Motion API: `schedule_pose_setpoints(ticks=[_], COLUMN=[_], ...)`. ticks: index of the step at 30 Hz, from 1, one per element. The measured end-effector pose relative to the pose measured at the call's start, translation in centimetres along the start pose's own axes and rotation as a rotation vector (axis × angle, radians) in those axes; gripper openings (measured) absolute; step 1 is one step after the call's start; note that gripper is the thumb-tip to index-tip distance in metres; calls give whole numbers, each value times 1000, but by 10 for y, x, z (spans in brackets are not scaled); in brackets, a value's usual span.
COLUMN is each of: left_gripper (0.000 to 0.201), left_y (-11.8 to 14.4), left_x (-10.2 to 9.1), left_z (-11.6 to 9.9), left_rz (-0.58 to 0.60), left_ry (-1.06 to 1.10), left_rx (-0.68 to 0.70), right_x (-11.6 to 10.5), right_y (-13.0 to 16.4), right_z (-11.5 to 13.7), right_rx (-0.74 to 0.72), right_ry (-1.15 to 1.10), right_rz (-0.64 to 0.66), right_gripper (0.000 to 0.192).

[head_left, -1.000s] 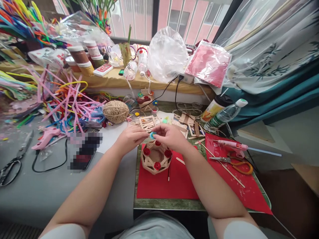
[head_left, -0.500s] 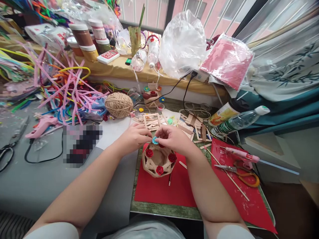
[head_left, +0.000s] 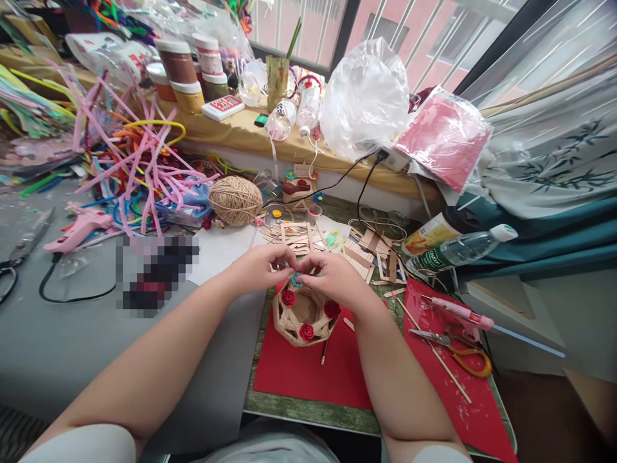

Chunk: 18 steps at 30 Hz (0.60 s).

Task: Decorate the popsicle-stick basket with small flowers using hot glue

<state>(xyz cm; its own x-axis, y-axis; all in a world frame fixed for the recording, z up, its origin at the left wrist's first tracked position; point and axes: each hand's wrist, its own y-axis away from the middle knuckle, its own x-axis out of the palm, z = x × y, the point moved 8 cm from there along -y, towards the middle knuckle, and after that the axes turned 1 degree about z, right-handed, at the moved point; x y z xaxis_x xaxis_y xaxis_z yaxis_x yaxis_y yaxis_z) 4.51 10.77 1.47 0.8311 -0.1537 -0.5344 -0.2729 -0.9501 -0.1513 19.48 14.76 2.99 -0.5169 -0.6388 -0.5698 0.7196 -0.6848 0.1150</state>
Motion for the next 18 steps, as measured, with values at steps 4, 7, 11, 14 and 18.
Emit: schedule_pose_setpoints(ticks=[4,7,11,14,18], left_gripper=[24,35,33,35,35], left_y=[-2,-2,-1,0,0], left_x=[6,10,14,17,20], left_z=[7,12,14,17,21], left_rz=[97,135,169,194,214], left_ry=[132,154,127,158,162], left_rx=[-122,-169,-156,-177,-215], right_x=[0,-1,1,3,-5], right_y=[-1,-1,-1,-1,-2], right_z=[0,1,-8,-23,-28], right_rx=[5,-33,-2,99,98], right_ry=[-14,-19,-98,-192,-187], right_rz=[38,88,143,161,103], right_gripper=[9,14,20,25,29])
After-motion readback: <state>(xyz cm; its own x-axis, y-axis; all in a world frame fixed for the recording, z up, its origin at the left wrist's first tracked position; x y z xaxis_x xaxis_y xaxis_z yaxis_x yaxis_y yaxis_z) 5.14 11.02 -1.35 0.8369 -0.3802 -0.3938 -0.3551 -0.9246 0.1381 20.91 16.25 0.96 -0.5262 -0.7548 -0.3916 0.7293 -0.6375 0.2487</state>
